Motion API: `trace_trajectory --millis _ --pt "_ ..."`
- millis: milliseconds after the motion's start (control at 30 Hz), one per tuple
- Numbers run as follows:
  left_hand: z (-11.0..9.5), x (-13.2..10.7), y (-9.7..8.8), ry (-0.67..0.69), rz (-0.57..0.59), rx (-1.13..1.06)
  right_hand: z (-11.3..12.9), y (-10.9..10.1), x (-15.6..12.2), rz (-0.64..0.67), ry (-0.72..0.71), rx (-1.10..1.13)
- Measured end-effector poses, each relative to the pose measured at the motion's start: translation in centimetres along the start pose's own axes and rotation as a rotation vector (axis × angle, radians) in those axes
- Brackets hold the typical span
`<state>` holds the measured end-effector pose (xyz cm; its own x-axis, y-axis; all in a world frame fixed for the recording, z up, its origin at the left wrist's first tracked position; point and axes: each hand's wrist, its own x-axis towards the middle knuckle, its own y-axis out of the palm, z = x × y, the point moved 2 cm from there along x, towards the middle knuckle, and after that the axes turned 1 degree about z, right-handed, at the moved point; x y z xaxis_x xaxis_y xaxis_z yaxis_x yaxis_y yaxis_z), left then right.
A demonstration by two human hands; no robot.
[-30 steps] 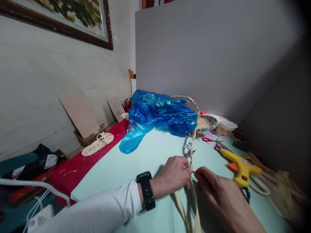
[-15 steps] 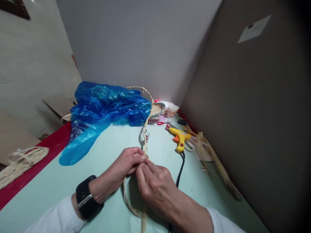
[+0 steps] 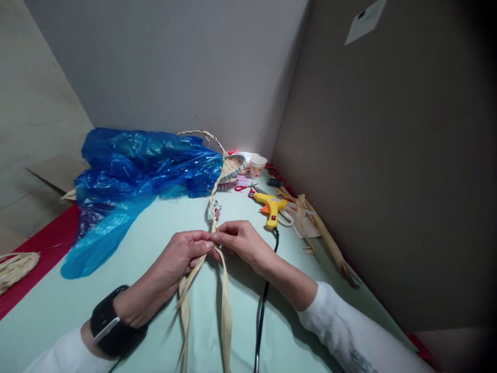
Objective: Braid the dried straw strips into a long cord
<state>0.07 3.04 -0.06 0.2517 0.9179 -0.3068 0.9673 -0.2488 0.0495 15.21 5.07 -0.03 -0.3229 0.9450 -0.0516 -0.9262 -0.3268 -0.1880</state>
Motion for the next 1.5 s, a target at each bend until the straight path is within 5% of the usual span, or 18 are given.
trace_trajectory --millis 200,433,667,900,1200,1367,1500 --pt "0.6 0.3 0.2 0.006 -0.051 0.101 -0.9 1.7 0.1 -0.177 0.065 0.192" --pt "1.6 1.3 0.3 -0.035 -0.101 -0.006 -0.6 2.3 0.6 -0.338 -0.072 -0.166" --pt "1.3 0.6 0.3 -0.042 -0.084 0.026 -0.8 1.3 0.9 -0.117 -0.025 -0.05" --pt "0.7 0.4 0.6 0.013 -0.01 0.069 -0.4 1.3 0.8 -0.203 -0.031 -0.17" --pt "1.2 0.6 -0.2 -0.08 0.095 -0.045 -0.6 -0.4 0.2 0.041 -0.112 -0.314" --pt "0.8 0.8 -0.2 -0.081 0.032 0.031 0.4 -2.4 1.8 -0.208 -0.092 -0.386" --pt "0.8 0.9 -0.4 -0.074 -0.043 0.071 0.7 -2.7 4.4 -0.152 -0.169 -0.495"
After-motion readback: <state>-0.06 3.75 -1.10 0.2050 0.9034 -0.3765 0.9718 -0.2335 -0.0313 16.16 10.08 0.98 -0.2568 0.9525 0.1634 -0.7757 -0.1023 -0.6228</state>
